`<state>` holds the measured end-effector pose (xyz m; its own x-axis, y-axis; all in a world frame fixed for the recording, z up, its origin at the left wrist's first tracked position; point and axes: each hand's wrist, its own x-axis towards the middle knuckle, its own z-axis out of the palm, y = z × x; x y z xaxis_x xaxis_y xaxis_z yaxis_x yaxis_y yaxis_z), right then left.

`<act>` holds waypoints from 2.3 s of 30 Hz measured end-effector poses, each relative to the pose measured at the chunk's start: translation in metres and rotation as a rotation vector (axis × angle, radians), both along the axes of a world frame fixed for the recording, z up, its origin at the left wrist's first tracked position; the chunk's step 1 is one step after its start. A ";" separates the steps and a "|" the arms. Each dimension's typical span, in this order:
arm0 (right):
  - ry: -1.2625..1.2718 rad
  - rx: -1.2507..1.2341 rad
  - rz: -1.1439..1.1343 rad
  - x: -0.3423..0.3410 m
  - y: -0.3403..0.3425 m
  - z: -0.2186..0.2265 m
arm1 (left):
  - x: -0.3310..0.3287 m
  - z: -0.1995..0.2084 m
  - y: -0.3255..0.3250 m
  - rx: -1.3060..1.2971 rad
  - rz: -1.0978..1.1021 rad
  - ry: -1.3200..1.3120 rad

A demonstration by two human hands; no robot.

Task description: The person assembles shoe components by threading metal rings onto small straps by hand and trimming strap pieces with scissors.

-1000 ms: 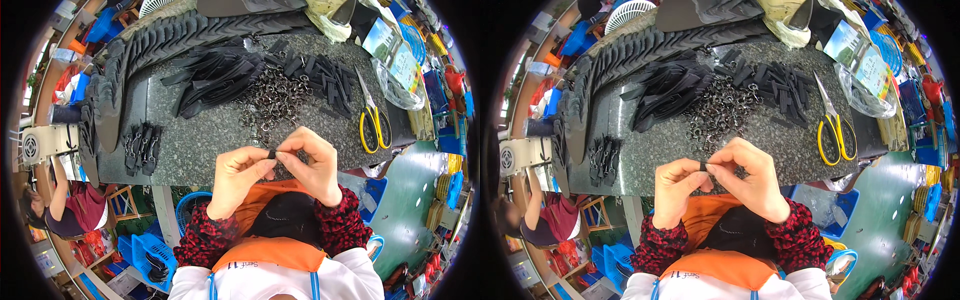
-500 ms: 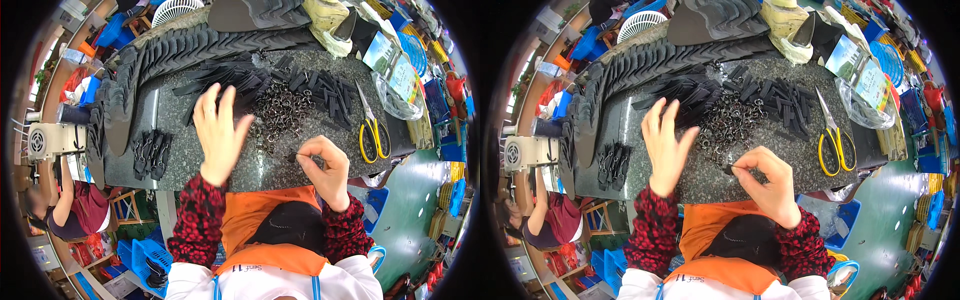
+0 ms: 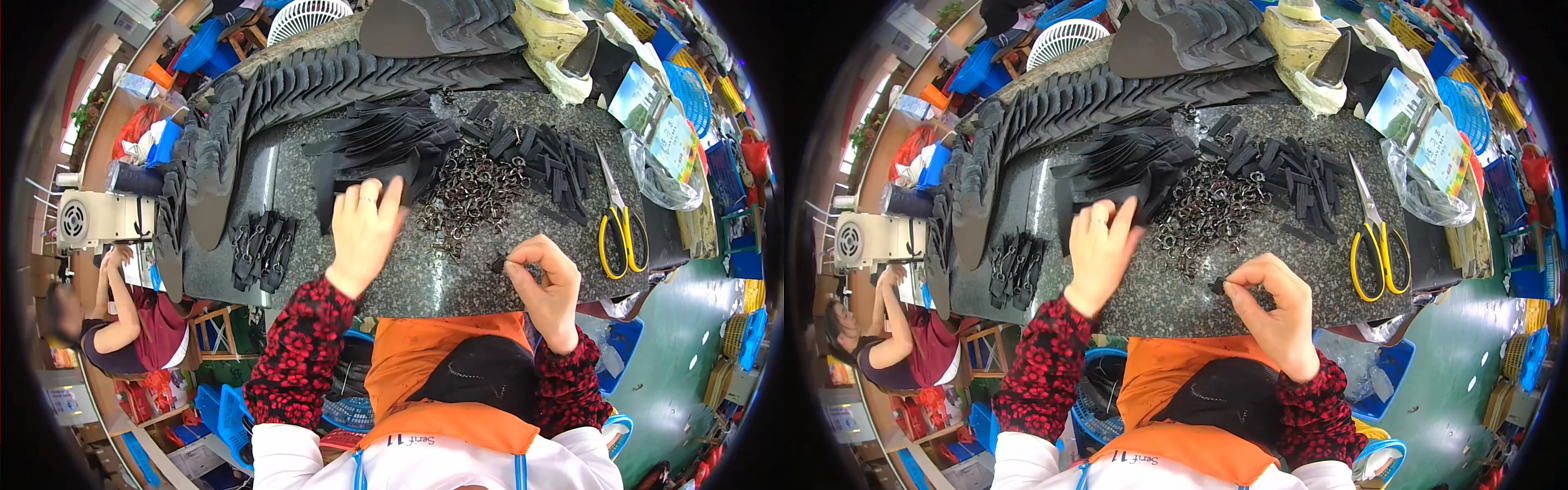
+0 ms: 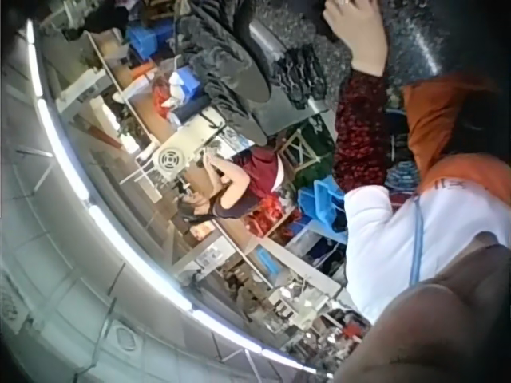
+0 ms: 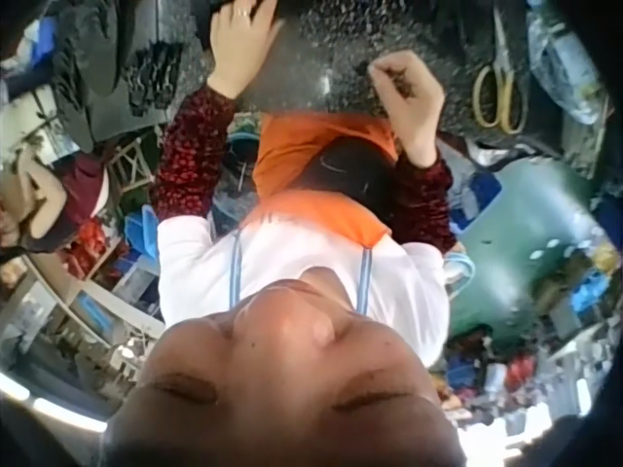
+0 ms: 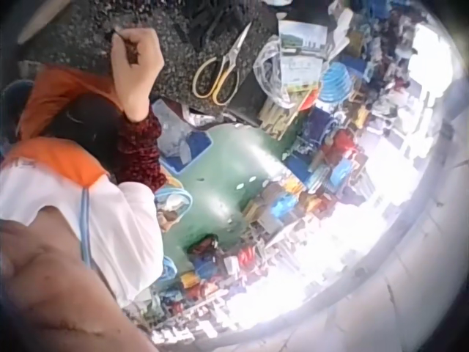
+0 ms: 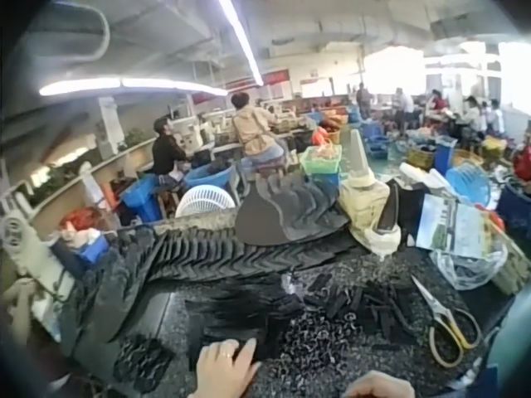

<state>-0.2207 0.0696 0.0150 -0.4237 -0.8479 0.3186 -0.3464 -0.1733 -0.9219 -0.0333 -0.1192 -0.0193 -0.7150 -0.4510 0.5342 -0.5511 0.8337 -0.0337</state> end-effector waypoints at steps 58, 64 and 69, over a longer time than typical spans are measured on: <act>0.595 -0.295 0.128 0.022 -0.013 0.005 | -0.012 0.036 0.115 1.641 -0.286 0.859; 0.571 -0.386 0.111 0.028 -0.013 -0.005 | -0.018 0.034 0.117 1.482 -0.269 0.913; -0.245 0.033 0.347 0.006 -0.008 0.015 | -0.015 0.047 0.116 1.653 -0.408 0.940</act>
